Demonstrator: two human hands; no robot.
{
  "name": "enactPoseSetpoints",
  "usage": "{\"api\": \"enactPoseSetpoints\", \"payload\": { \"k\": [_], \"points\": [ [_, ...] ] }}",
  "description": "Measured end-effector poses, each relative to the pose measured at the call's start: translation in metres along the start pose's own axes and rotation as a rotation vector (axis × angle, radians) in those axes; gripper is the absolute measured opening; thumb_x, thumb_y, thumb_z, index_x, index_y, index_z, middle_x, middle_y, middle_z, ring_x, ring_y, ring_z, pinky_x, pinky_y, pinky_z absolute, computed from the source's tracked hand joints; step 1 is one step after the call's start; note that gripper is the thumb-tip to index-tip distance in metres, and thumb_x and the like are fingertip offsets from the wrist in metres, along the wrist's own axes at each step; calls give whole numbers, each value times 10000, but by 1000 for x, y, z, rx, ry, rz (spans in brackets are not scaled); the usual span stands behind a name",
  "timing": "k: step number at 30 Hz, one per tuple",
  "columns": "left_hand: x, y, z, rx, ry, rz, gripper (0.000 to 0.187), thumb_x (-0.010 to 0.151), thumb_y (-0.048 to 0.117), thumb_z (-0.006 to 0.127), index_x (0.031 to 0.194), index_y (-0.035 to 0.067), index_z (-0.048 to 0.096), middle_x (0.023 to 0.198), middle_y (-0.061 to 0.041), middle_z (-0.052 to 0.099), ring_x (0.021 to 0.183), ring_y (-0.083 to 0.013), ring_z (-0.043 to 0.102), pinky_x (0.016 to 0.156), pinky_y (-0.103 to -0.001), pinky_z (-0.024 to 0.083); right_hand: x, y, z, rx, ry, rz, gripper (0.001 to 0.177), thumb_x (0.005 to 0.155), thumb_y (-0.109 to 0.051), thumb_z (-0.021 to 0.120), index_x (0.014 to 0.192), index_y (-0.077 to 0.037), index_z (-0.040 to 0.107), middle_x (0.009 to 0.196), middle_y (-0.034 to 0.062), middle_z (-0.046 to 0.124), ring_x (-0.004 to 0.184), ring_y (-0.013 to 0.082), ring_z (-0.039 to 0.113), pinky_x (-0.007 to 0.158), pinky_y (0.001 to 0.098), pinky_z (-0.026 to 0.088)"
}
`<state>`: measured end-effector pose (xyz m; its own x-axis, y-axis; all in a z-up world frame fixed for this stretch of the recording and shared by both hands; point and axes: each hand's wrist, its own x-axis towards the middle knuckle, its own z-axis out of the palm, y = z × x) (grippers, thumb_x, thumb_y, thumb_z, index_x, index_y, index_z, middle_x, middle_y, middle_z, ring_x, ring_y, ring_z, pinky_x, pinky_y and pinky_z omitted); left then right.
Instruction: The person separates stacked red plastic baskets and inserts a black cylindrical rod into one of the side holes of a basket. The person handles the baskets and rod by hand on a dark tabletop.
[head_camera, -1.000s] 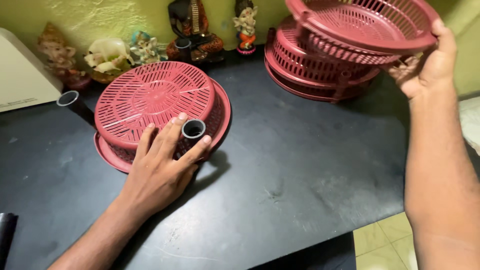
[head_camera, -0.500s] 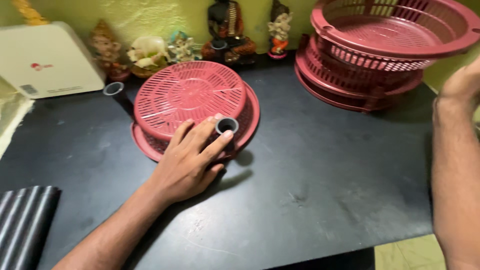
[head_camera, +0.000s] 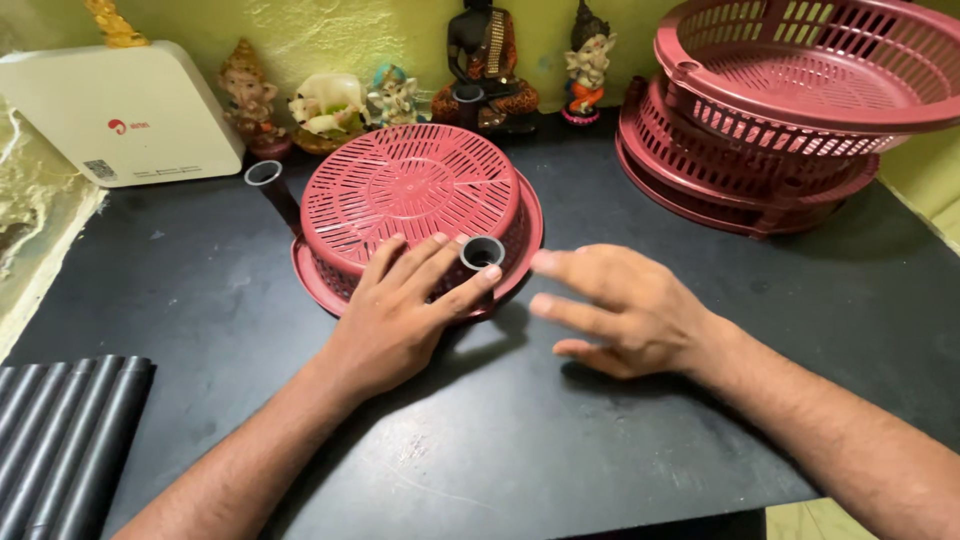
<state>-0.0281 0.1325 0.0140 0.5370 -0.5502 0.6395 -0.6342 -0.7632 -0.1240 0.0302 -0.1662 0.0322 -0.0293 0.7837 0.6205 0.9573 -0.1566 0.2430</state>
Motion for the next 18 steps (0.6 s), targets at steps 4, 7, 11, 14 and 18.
{"api": "enactPoseSetpoints", "payload": {
  "k": [4, 7, 11, 14, 18],
  "points": [
    [1, 3, -1, -29, 12, 46, 576, 923, 111, 613, 1476, 263, 557, 1425, -195, 567, 1322, -356, 572, 1119, -540, 393, -4, 5, -1, 21, 6, 167, 701, 859, -332, 814, 1439, -105, 493, 1543, 206, 448, 1216, 350, 636, 949, 452, 551],
    [4, 10, -1, -59, 52, 17, 588, 889, 171, 680, 1459, 196, 538, 1418, -196, 576, 1257, -352, 587, 1049, -505, 409, -6, 4, 5, 32, -40, 216, 725, 838, -339, 816, 1446, -109, 494, 1559, 193, 427, 1213, 350, 635, 958, 449, 538],
    [5, 15, -7, -110, 86, 23, 689, 843, 211, 770, 1472, 92, 514, 1355, -158, 608, 1117, -311, 607, 933, -446, 425, -4, -1, 11, 76, -102, 261, 761, 817, -367, 814, 1455, -101, 496, 1570, 202, 412, 1194, 374, 607, 955, 461, 524],
    [5, 19, -10, -181, 144, -9, 720, 862, 222, 790, 1485, 32, 483, 1289, -111, 629, 1083, -283, 617, 906, -436, 421, -3, -2, 11, 80, -109, 286, 764, 820, -386, 802, 1456, -101, 488, 1581, 195, 394, 1237, 386, 591, 990, 474, 513],
    [5, 24, -12, -195, 180, -75, 719, 842, 253, 805, 1448, -1, 512, 1234, -108, 633, 1044, -295, 608, 893, -441, 424, -2, -3, 11, 105, -146, 291, 776, 816, -387, 798, 1461, -92, 483, 1591, 201, 371, 1264, 392, 574, 999, 478, 503]
  ]
}}
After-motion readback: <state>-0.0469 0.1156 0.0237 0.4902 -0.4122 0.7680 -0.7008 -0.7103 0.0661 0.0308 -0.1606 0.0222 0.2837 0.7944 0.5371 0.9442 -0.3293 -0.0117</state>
